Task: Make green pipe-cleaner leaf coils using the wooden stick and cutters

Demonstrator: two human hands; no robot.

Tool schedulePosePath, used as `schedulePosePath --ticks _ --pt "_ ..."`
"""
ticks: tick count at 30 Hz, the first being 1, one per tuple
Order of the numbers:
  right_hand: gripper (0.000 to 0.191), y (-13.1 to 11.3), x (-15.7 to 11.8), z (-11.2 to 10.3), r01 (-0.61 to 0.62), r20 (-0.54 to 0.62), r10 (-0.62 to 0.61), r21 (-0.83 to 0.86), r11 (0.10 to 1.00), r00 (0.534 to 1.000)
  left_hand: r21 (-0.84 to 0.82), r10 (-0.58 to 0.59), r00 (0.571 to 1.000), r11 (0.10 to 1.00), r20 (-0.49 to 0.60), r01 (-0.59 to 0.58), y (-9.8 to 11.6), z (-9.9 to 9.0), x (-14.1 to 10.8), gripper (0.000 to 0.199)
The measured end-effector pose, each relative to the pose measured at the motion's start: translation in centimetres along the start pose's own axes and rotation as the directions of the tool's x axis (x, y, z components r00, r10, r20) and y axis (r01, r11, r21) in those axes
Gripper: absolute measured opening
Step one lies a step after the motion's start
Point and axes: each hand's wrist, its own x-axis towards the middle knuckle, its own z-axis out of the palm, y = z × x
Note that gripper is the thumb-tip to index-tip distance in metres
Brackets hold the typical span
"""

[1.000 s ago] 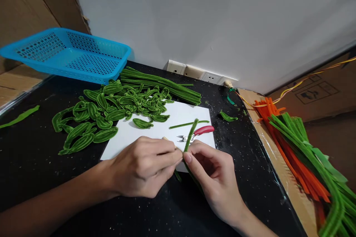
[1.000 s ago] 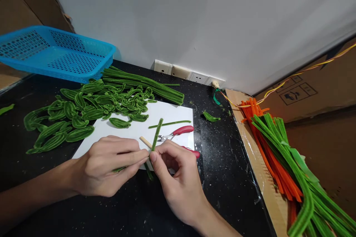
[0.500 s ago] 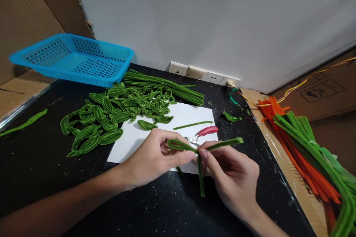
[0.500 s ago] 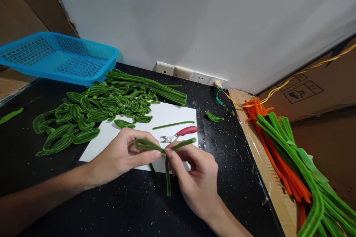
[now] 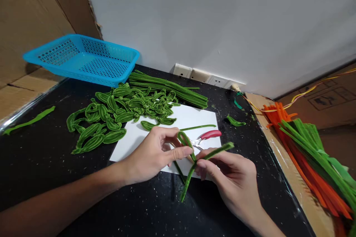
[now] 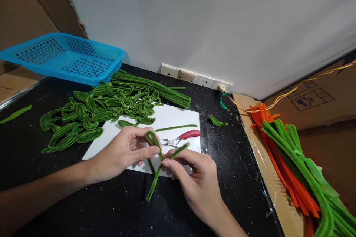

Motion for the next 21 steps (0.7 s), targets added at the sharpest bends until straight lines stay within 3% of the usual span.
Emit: schedulePosePath --ticks 3,9,16,18,21 --pt "0.024 -0.2 0.0 0.3 -0.171 0.1 0.157 0.154 0.973 0.983 0.042 0.016 0.999 0.999 0.033 -0.017 0.1 0.1 -0.1 0.012" --pt "0.031 0.2 0.2 0.9 -0.354 0.18 0.307 0.368 0.86 0.934 -0.012 0.026 0.998 1.0 0.056 -0.025 0.3 0.3 -0.2 0.018" --pt "0.041 0.4 0.7 1.0 -0.481 0.32 0.376 0.383 0.789 0.87 0.049 0.018 1.0 0.999 -0.007 -0.017 0.5 0.7 -0.4 0.018" --pt "0.044 0.3 0.6 0.8 -0.486 0.344 0.374 0.346 0.803 0.861 0.057 0.021 1.0 0.998 -0.003 -0.02 0.6 0.9 -0.5 0.018" --pt "0.042 0.0 0.4 0.4 -0.422 0.329 0.331 0.26 0.868 0.884 0.02 -0.008 1.0 1.0 0.006 0.008 0.5 1.0 -0.5 0.022"
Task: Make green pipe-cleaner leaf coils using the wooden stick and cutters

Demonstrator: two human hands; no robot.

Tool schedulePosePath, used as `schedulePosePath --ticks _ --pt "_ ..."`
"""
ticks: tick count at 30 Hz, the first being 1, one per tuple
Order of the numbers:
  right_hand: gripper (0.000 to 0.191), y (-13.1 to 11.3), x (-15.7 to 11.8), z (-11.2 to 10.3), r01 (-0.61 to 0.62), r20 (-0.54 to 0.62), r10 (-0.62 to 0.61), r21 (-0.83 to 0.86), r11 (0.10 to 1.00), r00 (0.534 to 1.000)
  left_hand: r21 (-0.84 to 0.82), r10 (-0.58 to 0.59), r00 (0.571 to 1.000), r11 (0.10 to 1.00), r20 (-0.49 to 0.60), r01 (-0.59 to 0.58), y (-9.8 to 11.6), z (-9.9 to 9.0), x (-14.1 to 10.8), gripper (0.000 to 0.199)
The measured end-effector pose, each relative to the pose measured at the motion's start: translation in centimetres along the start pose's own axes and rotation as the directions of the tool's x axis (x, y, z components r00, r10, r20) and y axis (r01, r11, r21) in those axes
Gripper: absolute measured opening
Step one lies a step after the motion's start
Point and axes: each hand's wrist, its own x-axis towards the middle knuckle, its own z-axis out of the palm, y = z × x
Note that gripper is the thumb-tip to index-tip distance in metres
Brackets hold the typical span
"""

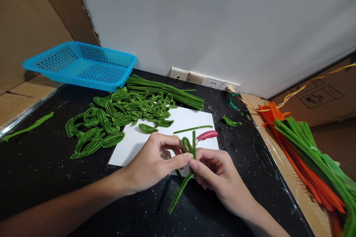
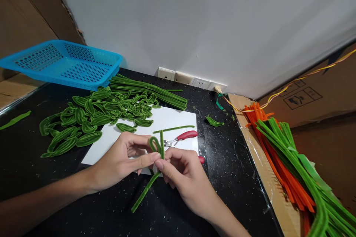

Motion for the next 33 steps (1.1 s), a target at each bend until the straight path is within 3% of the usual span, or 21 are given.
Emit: schedulePosePath --ticks 5,11,17,26,29,33 --pt "0.038 -0.3 -0.4 -0.2 0.093 0.017 -0.092 -0.244 0.965 0.996 -0.056 -0.067 0.998 0.996 0.009 0.067 -0.5 -0.1 0.2 0.03" --pt "0.033 0.1 -0.4 -0.6 0.223 0.028 -0.243 -0.516 0.827 0.97 -0.065 -0.07 0.997 0.995 0.028 0.072 -0.6 0.0 0.2 0.038" --pt "0.036 -0.4 -0.5 -0.7 0.242 0.068 -0.242 -0.517 0.821 0.968 -0.111 0.012 1.0 0.994 0.003 -0.011 -0.5 0.1 0.1 0.028" --pt "0.039 0.9 -0.3 -1.1 0.256 0.02 -0.3 -0.578 0.775 0.954 -0.074 0.015 0.995 0.997 -0.103 -0.023 -0.9 0.0 0.8 0.038" --pt "0.042 0.8 -0.6 -1.3 0.235 -0.028 -0.3 -0.552 0.8 0.954 -0.037 0.013 0.99 0.999 -0.14 -0.019 -0.7 -0.4 1.0 0.035" --pt "0.044 0.9 -0.9 -1.6 0.157 -0.059 -0.208 -0.462 0.873 0.976 0.097 0.091 0.982 0.992 -0.165 -0.075 -0.4 -0.8 0.9 0.021"
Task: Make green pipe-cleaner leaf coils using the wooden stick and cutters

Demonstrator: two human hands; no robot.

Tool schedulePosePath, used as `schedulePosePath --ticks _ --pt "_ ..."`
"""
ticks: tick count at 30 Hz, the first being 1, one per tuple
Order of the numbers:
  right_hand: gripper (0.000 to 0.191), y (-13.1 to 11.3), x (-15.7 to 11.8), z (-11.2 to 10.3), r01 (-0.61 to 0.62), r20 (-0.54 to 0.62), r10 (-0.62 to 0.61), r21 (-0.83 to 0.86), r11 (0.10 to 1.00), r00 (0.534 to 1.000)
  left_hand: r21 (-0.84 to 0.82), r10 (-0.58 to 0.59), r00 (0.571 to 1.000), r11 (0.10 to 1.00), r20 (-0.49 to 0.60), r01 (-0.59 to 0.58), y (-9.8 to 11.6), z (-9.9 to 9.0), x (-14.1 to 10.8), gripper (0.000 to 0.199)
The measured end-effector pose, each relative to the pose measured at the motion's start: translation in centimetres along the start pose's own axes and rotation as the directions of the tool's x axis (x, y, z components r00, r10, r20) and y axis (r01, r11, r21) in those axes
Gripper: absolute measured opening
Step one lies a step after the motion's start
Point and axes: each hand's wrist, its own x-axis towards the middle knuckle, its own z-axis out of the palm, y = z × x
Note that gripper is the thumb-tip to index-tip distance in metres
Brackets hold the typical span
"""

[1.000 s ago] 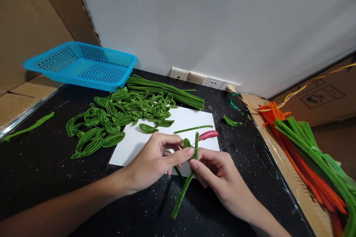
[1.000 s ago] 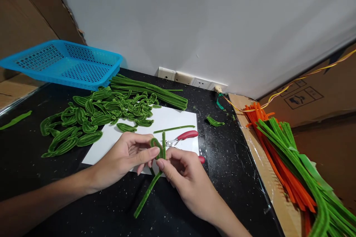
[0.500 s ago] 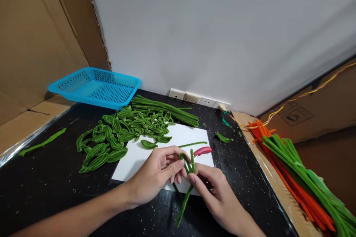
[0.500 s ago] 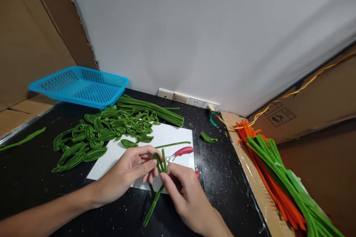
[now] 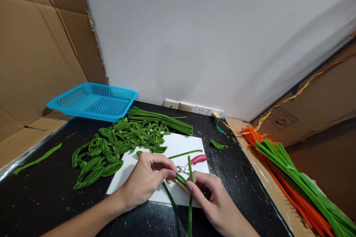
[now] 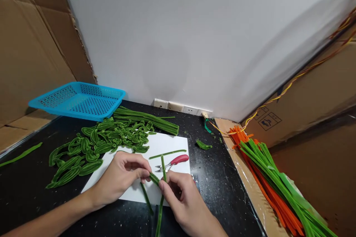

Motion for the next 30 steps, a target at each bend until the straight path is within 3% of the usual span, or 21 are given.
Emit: schedulePosePath --ticks 3,6,10,18,21,24,28,30 --pt "0.048 0.0 0.0 0.0 -0.077 0.048 0.071 0.148 0.986 0.996 0.052 0.053 0.999 0.997 -0.006 -0.052 0.3 0.0 -0.1 0.015" --pt "0.052 -0.4 0.4 -0.2 -0.112 0.168 0.073 0.233 0.966 0.983 0.031 0.04 0.999 0.999 -0.002 -0.04 0.5 -0.1 -0.1 0.017" --pt "0.053 -1.1 0.9 -0.5 -0.081 0.135 0.05 0.235 0.969 0.99 -0.018 -0.005 1.0 1.0 0.03 0.006 0.2 -0.4 -0.1 0.021" --pt "0.051 -1.4 0.5 -0.6 0.027 0.214 -0.025 -0.008 1.0 0.976 0.099 0.139 0.99 0.985 -0.001 -0.138 0.2 0.3 -1.1 0.005" --pt "0.05 -1.4 0.2 -0.7 0.088 0.25 -0.06 -0.103 0.991 0.966 0.028 0.051 0.998 0.998 -0.031 -0.05 0.5 0.6 -1.3 0.021" --pt "0.049 -1.5 0.0 -0.9 0.123 0.286 -0.077 -0.144 0.982 0.955 0.003 -0.038 0.999 0.999 0.019 0.038 0.4 0.5 -1.2 0.044" --pt "0.045 -1.7 -0.2 -0.9 0.126 0.231 -0.09 -0.144 0.981 0.969 0.071 -0.038 0.994 0.997 0.107 0.031 0.3 0.1 -0.9 0.014" --pt "0.045 -1.8 -0.2 -0.9 0.113 0.175 -0.089 -0.132 0.985 0.981 0.063 -0.033 0.993 0.998 0.116 0.025 0.4 0.0 -0.7 0.012"
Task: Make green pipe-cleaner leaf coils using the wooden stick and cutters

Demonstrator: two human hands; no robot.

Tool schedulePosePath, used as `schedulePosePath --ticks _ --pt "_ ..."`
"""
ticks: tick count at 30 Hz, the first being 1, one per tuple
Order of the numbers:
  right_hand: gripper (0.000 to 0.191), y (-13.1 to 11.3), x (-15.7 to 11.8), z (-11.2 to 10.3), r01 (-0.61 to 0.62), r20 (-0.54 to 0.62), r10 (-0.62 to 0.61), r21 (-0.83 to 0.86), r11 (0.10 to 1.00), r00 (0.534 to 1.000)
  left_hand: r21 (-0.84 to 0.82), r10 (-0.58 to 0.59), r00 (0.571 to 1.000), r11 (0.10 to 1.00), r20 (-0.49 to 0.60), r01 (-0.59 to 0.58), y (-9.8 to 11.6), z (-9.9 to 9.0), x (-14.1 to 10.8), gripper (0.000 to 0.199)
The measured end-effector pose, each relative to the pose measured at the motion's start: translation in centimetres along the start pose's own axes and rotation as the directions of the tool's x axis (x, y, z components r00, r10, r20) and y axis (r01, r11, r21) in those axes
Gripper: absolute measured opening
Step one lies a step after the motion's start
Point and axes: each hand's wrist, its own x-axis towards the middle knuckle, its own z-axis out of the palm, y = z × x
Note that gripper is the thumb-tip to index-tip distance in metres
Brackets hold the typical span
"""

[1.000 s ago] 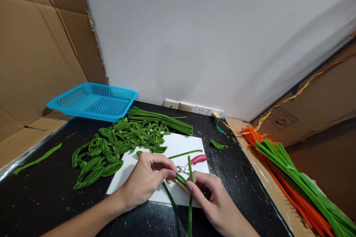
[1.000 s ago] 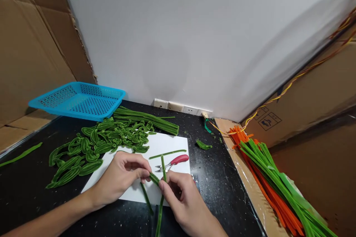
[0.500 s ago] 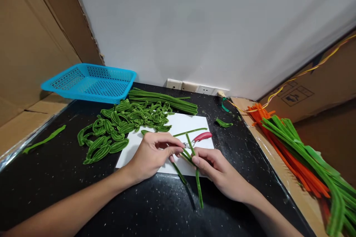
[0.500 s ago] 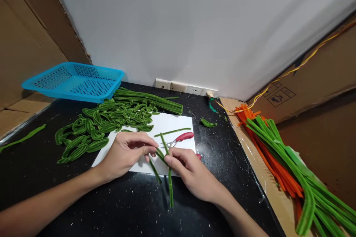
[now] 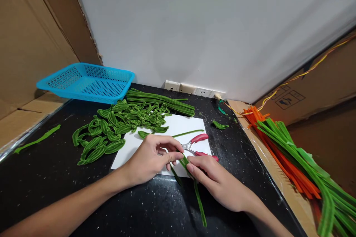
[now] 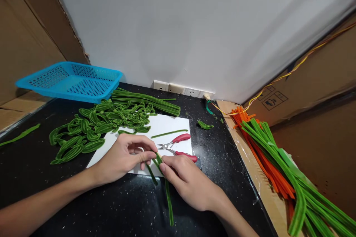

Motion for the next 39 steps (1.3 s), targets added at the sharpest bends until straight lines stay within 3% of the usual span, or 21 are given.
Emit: schedulePosePath --ticks 6,12,20,23,25,30,35,39 --pt "0.044 -0.4 0.3 -0.4 -0.086 -0.043 0.09 0.089 0.992 0.995 -0.126 -0.012 1.0 0.992 -0.025 0.009 0.5 -0.2 0.3 0.02" --pt "0.043 -0.2 0.6 -0.3 -0.11 -0.081 0.126 0.175 0.978 0.989 -0.055 -0.006 0.993 0.998 -0.117 -0.001 0.5 -0.5 0.5 0.019" --pt "0.044 0.6 0.9 0.9 -0.019 -0.215 0.173 0.574 0.818 0.961 -0.216 -0.045 0.987 0.976 -0.157 0.01 0.7 0.2 0.5 0.029" --pt "0.041 0.7 1.0 1.5 0.055 -0.326 0.192 0.617 0.785 0.926 -0.298 -0.134 0.982 0.95 -0.136 0.088 0.6 0.5 0.3 0.033" --pt "0.041 0.7 1.2 1.8 0.058 -0.335 0.215 0.646 0.761 0.918 -0.329 -0.171 0.977 0.936 -0.127 0.121 0.6 0.4 0.2 0.034" --pt "0.042 0.6 1.7 2.0 -0.037 -0.293 0.283 0.632 0.774 0.913 -0.293 -0.149 0.984 0.949 -0.1 0.114 0.3 -0.5 0.6 0.035" --pt "0.029 1.5 1.6 1.5 0.014 -0.382 0.303 0.641 0.767 0.873 -0.252 -0.153 0.982 0.96 -0.107 0.122 0.0 -0.4 0.8 0.038" --pt "0.029 2.4 1.6 0.9 0.009 -0.368 0.311 0.657 0.754 0.876 -0.169 -0.146 0.988 0.976 -0.055 0.135 -0.3 0.1 0.4 0.036"
